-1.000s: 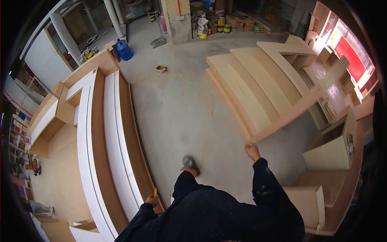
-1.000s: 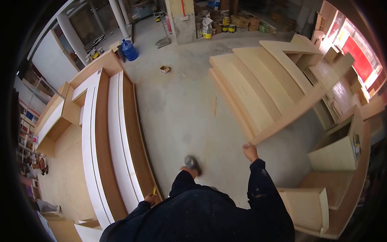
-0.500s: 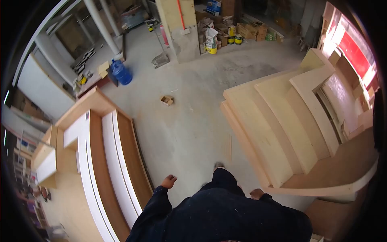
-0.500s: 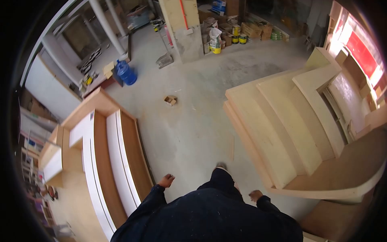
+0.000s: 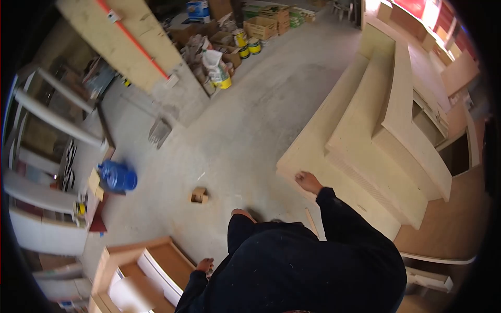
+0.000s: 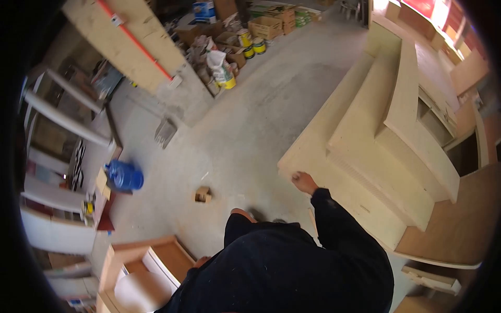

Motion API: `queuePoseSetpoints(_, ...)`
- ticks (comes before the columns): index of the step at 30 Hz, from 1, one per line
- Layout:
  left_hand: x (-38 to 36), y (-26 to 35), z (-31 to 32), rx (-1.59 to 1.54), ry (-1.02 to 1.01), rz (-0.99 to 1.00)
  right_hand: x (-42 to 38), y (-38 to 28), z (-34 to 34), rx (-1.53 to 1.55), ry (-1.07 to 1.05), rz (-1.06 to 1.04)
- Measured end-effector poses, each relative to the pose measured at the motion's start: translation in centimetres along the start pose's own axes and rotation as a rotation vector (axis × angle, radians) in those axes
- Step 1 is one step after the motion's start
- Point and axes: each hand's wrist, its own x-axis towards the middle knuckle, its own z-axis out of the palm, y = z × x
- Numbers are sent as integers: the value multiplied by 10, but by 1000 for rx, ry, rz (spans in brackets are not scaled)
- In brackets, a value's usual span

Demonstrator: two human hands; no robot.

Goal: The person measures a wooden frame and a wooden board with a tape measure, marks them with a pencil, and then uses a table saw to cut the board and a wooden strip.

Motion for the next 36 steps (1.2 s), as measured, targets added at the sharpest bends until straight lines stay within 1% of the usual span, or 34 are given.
queuePoseSetpoints(1, 46, -46, -11, 170, -68, 82, 42, -18, -5, 106, 66, 14)
queuePoseSetpoints(2, 63, -20, -33, 333, -122, 176, 79, -31, -8, 115, 89, 30)
queuePoseSetpoints(4, 120, -13, -83, 334, -77, 3, 151, -46, -16, 326, 171, -6)
queuePoseSetpoints(5, 156, 4, -106, 350, -73, -14, 177, -44, -16, 260, 220, -52)
queuePoseSetpoints(7, 235, 48, -156, 467, -58, 9, 218, -19, 3, 226, 253, 137)
queuePoseSetpoints(8, 273, 74, -180, 560, -50, 34, 228, 13, 22, 180, 205, 289)
queuePoseSetpoints(9, 307, 105, -201, 699, -7, 76, 224, 38, 43, 9, 220, 315)
queuePoseSetpoints(10, 347, 142, -234, 898, -169, 267, 213, 37, 40, -56, 8, 511)
queuePoseSetpoints(11, 377, 207, -280, 1067, -301, 492, 206, 81, 61, -60, -265, 636)
queuePoseSetpoints(12, 428, 253, -305, 896, -238, 427, 195, 85, 58, -90, -383, 637)
queuePoseSetpoints(13, 481, 293, -333, 865, -192, 724, 180, 88, 54, 30, -321, 717)
queuePoseSetpoints(14, 519, 349, -352, 520, -210, 438, 174, 87, 46, 248, -289, 909)
queuePoseSetpoints(15, 550, 411, -371, 473, -107, 428, 170, 97, 47, 441, -171, 959)
queuePoseSetpoints(16, 543, 503, -384, 113, -75, 139, 164, 127, 60, 668, -65, 1013)
queuePoseSetpoints(17, 595, 537, -399, 137, -87, 294, 169, 109, 45, 829, 151, 1136)
queuePoseSetpoints(18, 627, 584, -409, 116, -63, 298, 177, 111, 41, 794, 205, 1190)
queuePoseSetpoints(19, 639, 637, -412, 120, -38, 303, 180, 127, 44, 691, 118, 1190)
queuePoseSetpoints(20, 651, 687, -413, 120, -13, 308, 176, 183, 82, 443, 14, 1047)
queuePoseSetpoints(21, 683, 713, -412, 127, -14, 319, 211, 137, 22, 96, -203, 871)
queuePoseSetpoints(22, 709, 740, -410, 140, -27, 309, 220, 234, 105, 262, -423, 1040)
queuePoseSetpoints(23, 748, 762, -406, 151, -42, 306, 250, 226, 66, 388, -262, 1085)
queuePoseSetpoints(24, 809, 753, -410, 354, -174, 619, 279, 214, 34, 521, -98, 1121)
queuePoseSetpoints(25, 822, 773, -404, 332, -277, 461, 317, 300, 63, 281, -234, 840)
queuePoseSetpoints(26, 801, 806, -393, 431, -271, 172, 355, 360, 69, -67, -308, 529)
queuePoseSetpoints(27, 820, 810, -391, 441, -378, 260, 394, 386, 47, -371, -276, 257)
queuePoseSetpoints(28, 842, 809, -394, 580, -481, 414, 464, 297, -68, 87, -36, 731)
queuePoseSetpoints(29, 869, 808, -398, 897, -546, 862, 511, 302, -112, 285, 157, 812)
queuePoseSetpoints(30, 866, 826, -393, 974, -480, 721, 557, 264, -194, 351, 277, 804)
queuePoseSetpoints(31, 887, 826, -392, 1052, -359, 1019, 598, 250, -255, 366, 386, 776)
queuePoseSetpoints(32, 883, 861, -392, 788, -624, 253, 633, 251, -300, 379, 495, 747)
queuePoseSetpoints(33, 909, 877, -376, 1027, -540, 548, 666, 269, -334, 465, 553, 690)
queuePoseSetpoints(34, 936, 880, -387, 991, -526, 352, 694, 291, -360, 551, 613, 628)
queuePoseSetpoints(35, 964, 911, -384, 979, -510, 321, 718, 314, -380, 547, 633, 636)
queuePoseSetpoints(36, 998, 944, -377, 982, -489, 318, 744, 337, -399, 665, 747, 574)
